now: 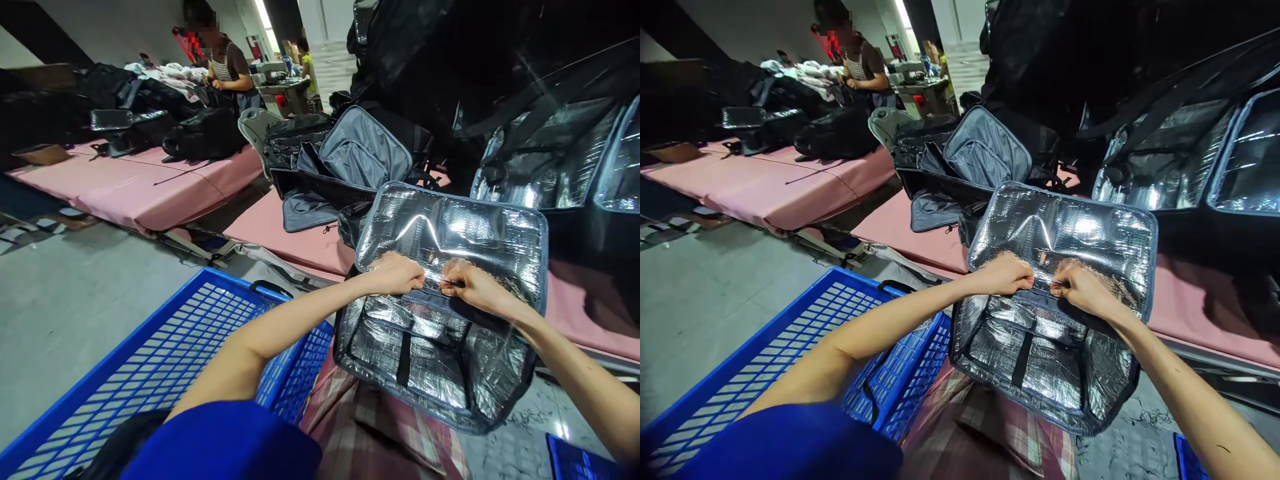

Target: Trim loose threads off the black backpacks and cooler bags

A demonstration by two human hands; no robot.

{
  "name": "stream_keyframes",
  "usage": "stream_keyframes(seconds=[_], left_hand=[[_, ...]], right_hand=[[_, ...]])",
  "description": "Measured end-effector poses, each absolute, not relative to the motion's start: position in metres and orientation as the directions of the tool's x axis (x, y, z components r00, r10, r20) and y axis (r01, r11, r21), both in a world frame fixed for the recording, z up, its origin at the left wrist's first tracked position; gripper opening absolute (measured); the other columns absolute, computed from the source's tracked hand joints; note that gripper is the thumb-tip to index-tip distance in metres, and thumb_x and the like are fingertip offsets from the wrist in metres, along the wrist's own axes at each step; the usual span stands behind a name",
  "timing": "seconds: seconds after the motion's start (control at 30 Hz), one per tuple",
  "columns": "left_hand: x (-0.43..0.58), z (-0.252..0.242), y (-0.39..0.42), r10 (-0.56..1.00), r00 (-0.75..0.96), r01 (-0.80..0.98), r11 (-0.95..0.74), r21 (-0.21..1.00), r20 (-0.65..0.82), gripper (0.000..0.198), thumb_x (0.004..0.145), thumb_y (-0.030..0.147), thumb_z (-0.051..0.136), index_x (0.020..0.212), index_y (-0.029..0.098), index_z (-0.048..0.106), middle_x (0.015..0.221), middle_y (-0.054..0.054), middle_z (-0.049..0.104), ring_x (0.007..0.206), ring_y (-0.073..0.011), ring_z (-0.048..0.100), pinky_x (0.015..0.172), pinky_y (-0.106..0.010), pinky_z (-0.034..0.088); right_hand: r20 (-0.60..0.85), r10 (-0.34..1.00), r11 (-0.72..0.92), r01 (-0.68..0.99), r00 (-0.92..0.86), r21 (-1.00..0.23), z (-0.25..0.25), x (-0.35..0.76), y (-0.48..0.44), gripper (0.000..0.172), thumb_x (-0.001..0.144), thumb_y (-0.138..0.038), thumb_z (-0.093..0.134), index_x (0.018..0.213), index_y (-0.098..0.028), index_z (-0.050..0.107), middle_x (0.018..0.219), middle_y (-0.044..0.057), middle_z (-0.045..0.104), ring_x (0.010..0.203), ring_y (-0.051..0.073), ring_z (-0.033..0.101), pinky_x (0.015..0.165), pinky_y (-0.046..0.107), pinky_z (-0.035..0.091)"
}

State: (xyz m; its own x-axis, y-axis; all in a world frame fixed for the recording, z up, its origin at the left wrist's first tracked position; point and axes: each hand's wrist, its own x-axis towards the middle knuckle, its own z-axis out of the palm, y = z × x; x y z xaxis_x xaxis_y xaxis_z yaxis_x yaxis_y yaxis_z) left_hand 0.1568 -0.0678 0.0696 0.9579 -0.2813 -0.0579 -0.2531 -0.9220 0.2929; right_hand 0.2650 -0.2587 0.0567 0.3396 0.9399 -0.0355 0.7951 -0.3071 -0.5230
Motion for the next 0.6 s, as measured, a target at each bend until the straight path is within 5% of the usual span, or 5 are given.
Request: stream_keyframes(seconds=[0.1, 0.27, 0.5, 0.6], left_hand=[[0.162, 0.071, -0.062, -0.293, 0.954, -0.250, -0.898, 0.361, -0.069, 0.017, 0.081, 0.021, 0.049, 0.074, 0.018, 0.064, 0.072, 0.001, 0.065, 0.068, -0.0135, 0.059, 0.066, -0.023, 0.037], [0.165, 0.076, -0.058, -0.287, 0.954, -0.226, -0.879, 0.419, -0.087, 0.018, 0.079, 0.020, 0.047, 0.069, 0.016, 0.062, 0.069, 0.001, 0.063, 0.066, -0.0124, 0.057, 0.067, -0.023, 0.037], [0.171, 0.073, -0.057, -0.311, 0.948, -0.254, -0.868, 0.427, -0.070, 0.020, 0.079, 0.019, 0.044, 0.067, 0.015, 0.060, 0.067, 0.000, 0.061, 0.064, -0.0121, 0.054, 0.066, -0.024, 0.034], [0.170, 0.066, -0.058, -0.328, 0.944, -0.284, -0.859, 0.427, -0.032, 0.020, 0.081, 0.019, 0.045, 0.068, 0.016, 0.060, 0.069, 0.000, 0.062, 0.066, -0.0124, 0.055, 0.066, -0.023, 0.035]], right_hand=[[-0.006, 0.925, -0.347, 0.838, 0.380, -0.421, 0.056, 0.263, -0.284, 0.010, 0.074, -0.025, 0.053, 0.077, -0.022, 0.062, 0.080, 0.001, 0.064, 0.072, 0.017, 0.057, 0.062, 0.027, 0.039], [0.080, 0.850, -0.470, 0.819, 0.520, -0.329, 0.041, 0.273, -0.358, 0.021, 0.070, -0.024, 0.055, 0.089, -0.027, 0.064, 0.102, 0.001, 0.067, 0.079, 0.020, 0.064, 0.057, 0.027, 0.045], [0.105, 0.757, -0.455, 0.635, 0.645, -0.624, 0.041, 0.277, -0.398, 0.018, 0.074, -0.035, 0.056, 0.084, -0.025, 0.068, 0.097, 0.004, 0.068, 0.097, 0.025, 0.062, 0.086, 0.038, 0.048], [0.100, 0.514, -0.455, 0.370, 0.852, -0.810, 0.039, 0.280, -0.402, 0.033, 0.068, -0.052, 0.064, 0.075, -0.020, 0.068, 0.081, 0.006, 0.067, 0.076, 0.022, 0.063, 0.066, 0.033, 0.053]])
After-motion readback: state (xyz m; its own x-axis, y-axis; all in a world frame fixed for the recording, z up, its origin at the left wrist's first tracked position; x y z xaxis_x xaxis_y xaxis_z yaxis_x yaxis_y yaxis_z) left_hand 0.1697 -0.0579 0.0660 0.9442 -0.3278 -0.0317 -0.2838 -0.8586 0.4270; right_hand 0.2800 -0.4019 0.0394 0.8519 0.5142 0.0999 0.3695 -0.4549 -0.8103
